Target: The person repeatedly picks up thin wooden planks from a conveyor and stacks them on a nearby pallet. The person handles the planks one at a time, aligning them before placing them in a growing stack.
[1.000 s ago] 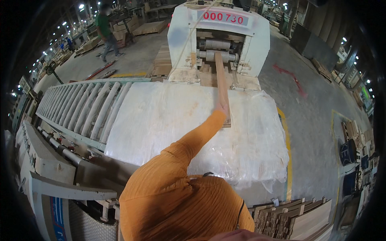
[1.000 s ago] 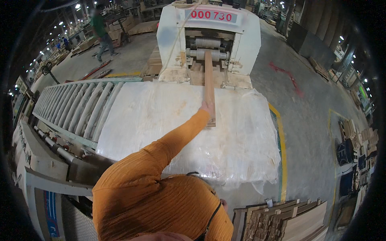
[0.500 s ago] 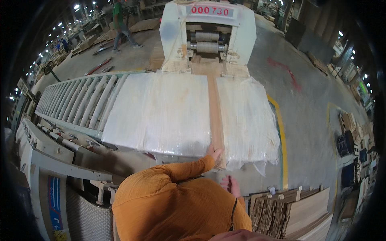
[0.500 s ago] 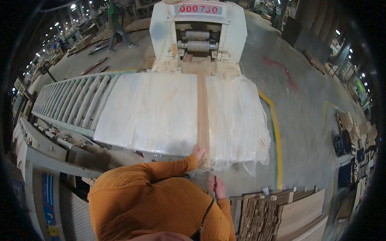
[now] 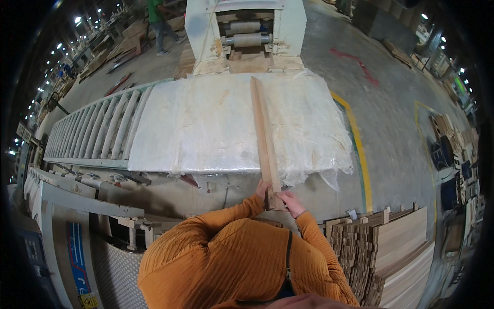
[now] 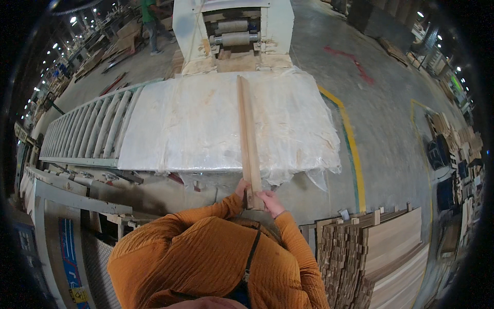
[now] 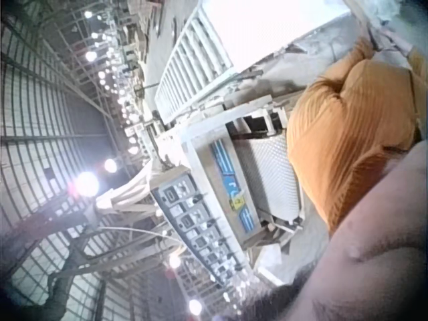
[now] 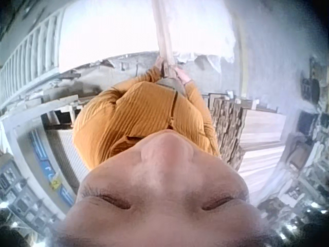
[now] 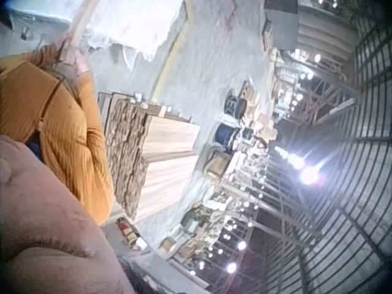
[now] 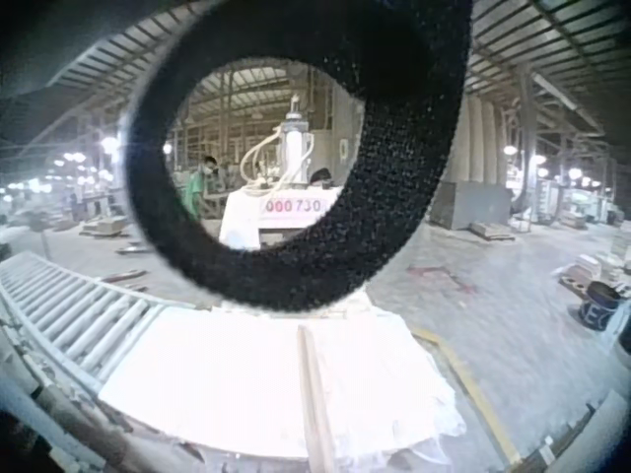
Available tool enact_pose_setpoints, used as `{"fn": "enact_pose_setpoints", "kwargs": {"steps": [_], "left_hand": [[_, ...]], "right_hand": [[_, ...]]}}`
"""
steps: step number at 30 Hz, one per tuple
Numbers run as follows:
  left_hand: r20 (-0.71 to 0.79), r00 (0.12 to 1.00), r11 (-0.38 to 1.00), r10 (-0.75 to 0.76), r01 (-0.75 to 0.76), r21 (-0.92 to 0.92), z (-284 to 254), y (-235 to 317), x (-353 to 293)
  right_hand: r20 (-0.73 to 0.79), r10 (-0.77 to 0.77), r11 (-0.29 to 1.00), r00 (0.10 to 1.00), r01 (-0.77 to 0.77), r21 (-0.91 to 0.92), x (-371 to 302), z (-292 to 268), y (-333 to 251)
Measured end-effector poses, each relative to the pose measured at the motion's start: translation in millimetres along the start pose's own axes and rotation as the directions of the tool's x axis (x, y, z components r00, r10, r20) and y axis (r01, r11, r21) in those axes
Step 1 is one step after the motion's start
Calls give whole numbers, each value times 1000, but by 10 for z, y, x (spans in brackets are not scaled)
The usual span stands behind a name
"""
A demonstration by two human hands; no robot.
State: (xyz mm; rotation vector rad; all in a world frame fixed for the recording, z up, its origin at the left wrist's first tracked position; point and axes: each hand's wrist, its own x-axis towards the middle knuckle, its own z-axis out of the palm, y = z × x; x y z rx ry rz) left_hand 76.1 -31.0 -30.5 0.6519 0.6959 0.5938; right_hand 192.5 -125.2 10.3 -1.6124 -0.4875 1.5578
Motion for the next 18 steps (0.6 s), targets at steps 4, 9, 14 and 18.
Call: {"fn": "enact_pose_setpoints", "kwargs": {"steps": [4, 9, 14, 18], "left_hand": [[41, 990, 969, -132, 137, -207, 39, -79, 51], [-99, 991, 994, -86, 92, 56, 144, -116, 69], [281, 920, 961, -275, 266, 71, 173, -11, -33], [68, 899, 890, -432, 412, 196, 187, 96, -2]], "right_hand": [[18, -138, 958, 990, 129, 255, 47, -14, 87], [-235, -396, 883, 888, 297, -364, 16, -31, 71], [-185, -539, 762, 822, 383, -522, -182, 48, -99], [-125, -500, 738, 857, 346, -579, -105, -33, -160]]}}
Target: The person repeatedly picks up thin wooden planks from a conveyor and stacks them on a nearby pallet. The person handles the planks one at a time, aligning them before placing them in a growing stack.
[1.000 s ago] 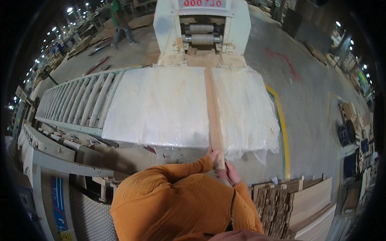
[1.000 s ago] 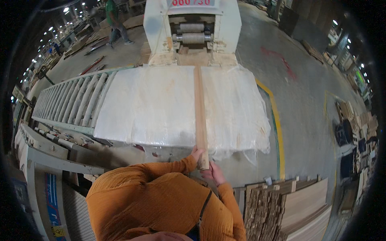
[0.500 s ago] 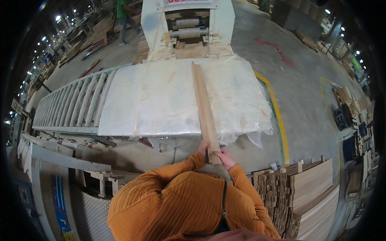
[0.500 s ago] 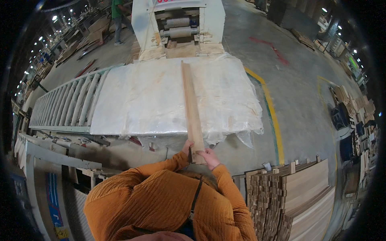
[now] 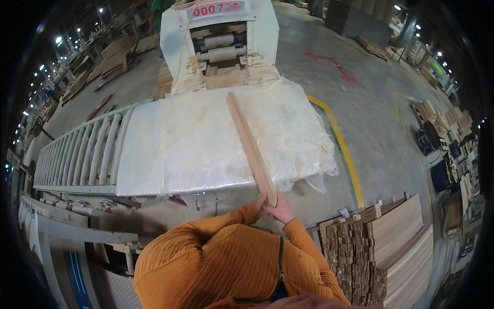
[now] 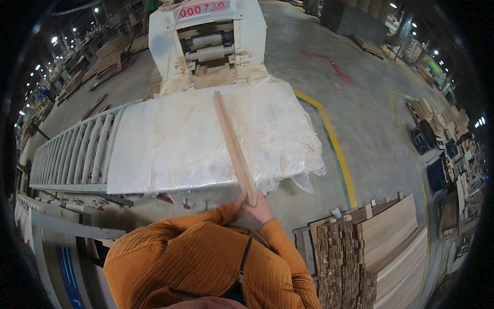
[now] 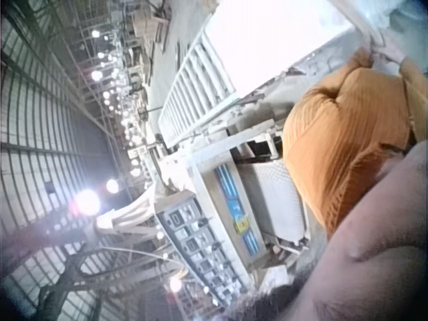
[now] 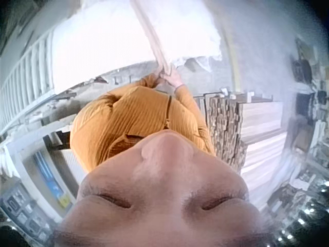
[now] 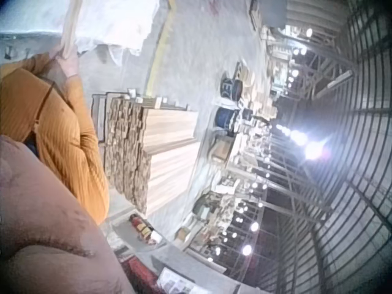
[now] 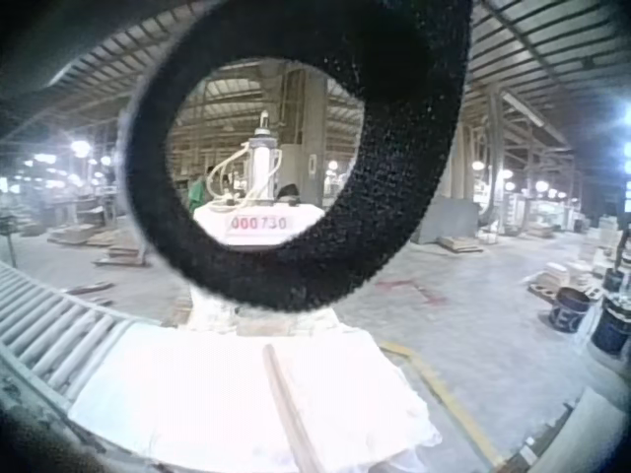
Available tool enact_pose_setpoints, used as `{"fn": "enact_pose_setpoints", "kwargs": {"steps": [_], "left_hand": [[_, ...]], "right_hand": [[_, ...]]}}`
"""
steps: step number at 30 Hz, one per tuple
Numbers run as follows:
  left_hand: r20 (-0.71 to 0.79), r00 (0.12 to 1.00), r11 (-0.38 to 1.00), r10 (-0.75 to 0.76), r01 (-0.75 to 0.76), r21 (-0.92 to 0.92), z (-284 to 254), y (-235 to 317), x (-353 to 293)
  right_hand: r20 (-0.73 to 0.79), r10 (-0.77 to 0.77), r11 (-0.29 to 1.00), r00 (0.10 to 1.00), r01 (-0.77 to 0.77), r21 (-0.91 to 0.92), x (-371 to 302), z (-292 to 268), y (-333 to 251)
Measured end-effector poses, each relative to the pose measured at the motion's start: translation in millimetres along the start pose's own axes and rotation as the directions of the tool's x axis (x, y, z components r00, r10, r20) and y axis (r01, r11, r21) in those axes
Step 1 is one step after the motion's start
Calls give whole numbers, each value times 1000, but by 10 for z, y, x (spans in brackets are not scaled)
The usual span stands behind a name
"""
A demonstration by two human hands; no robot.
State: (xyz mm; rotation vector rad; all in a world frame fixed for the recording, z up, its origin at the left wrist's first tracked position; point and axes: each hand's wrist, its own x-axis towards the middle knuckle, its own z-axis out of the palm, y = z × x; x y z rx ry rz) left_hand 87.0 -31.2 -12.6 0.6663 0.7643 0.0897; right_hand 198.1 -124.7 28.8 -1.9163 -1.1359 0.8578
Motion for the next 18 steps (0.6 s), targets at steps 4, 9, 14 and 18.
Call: {"fn": "enact_pose_setpoints", "kwargs": {"steps": [4, 9, 14, 18], "left_hand": [[2, 998, 986, -64, 63, 152, -132, 237, 105], [-3, 999, 953, -44, 43, 299, -180, 322, 286], [73, 993, 874, -88, 41, 484, -27, 472, 516], [113, 980, 908, -161, 103, 406, 146, 742, 791]], "right_hand": [[20, 201, 936, 979, -186, -298, 27, 199, 208], [-148, 105, 940, 983, -147, -308, -67, 288, 402], [-236, 115, 975, 965, -155, -162, -91, 96, 411], [-389, 196, 969, 900, -238, -62, 95, 3, 404]]}}
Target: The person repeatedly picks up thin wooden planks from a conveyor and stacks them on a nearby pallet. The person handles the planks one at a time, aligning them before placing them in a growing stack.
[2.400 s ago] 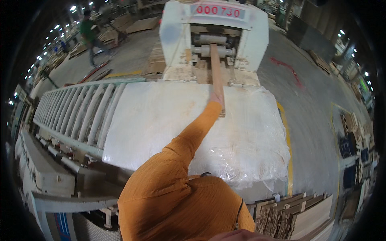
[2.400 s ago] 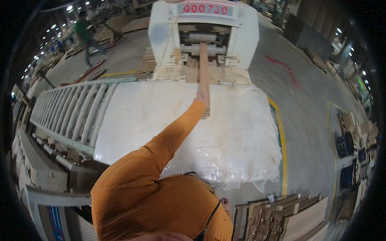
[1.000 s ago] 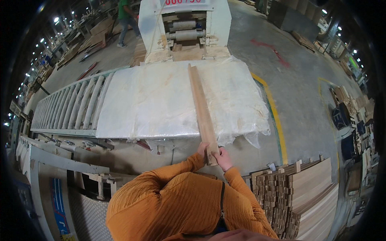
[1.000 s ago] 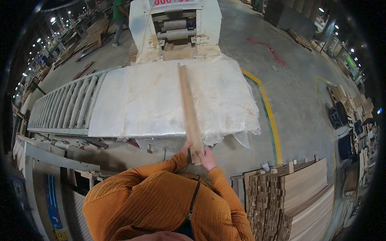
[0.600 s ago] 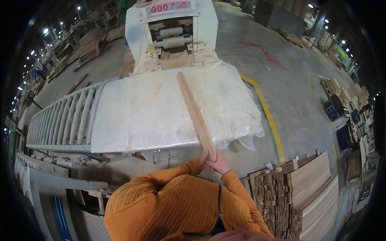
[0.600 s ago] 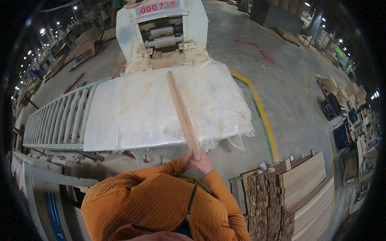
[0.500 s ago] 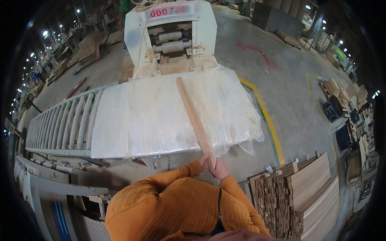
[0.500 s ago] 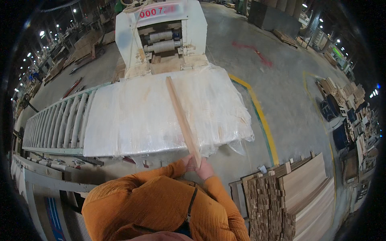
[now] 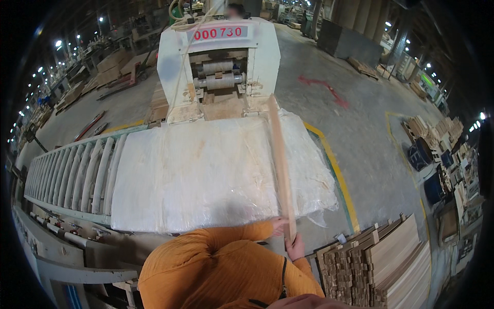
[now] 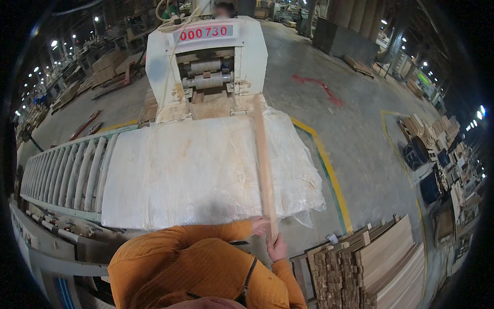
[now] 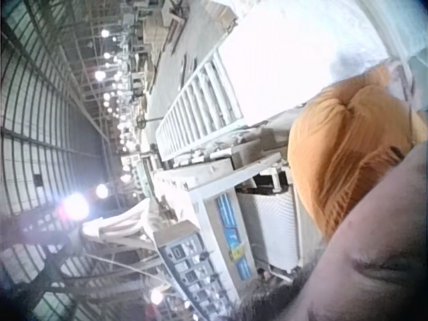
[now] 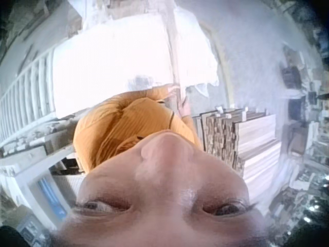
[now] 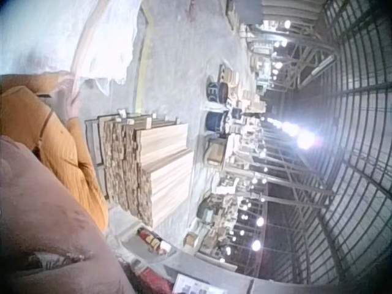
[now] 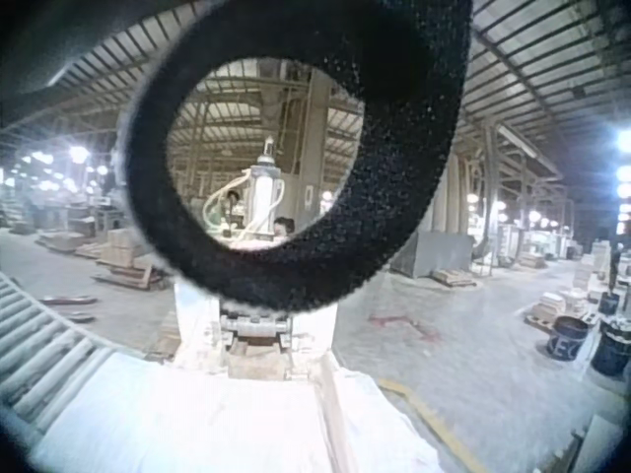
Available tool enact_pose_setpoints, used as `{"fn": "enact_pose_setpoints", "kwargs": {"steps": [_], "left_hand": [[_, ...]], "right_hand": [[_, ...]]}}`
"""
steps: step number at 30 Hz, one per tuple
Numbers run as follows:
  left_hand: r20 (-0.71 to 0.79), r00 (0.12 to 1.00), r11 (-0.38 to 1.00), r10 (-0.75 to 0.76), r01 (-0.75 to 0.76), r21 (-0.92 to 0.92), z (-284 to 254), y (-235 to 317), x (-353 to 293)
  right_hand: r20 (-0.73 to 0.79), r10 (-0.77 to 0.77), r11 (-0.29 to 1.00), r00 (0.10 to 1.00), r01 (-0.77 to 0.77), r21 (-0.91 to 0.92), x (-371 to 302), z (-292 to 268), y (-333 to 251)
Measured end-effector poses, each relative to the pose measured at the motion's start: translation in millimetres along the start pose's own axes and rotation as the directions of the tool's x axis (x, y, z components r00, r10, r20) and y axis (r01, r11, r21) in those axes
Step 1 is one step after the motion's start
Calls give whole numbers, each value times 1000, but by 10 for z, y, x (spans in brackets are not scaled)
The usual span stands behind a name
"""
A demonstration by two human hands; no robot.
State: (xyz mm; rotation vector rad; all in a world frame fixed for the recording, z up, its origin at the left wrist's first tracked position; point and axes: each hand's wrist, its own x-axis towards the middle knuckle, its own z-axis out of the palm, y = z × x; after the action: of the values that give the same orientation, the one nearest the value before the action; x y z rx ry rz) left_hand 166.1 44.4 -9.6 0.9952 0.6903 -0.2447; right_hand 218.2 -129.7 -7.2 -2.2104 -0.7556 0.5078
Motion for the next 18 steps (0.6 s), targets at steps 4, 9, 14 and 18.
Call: {"fn": "enact_pose_setpoints", "kwargs": {"steps": [4, 9, 14, 18], "left_hand": [[43, 996, 997, 79, -80, 11, -129, 274, 232], [154, 988, 1000, 19, -17, -11, -664, 303, 92], [127, 991, 994, -44, 56, -95, -1290, 192, -263], [231, 973, 965, -23, 82, -247, -1519, 152, -336]], "right_hand": [[-162, -48, 999, 986, 45, -24, 313, -27, -36], [-140, 29, 979, 990, -56, -196, 547, -23, -46], [-140, 86, 968, 986, -116, -222, 560, 30, -31], [-122, 74, 976, 990, -97, -193, 487, -5, -19]]}}
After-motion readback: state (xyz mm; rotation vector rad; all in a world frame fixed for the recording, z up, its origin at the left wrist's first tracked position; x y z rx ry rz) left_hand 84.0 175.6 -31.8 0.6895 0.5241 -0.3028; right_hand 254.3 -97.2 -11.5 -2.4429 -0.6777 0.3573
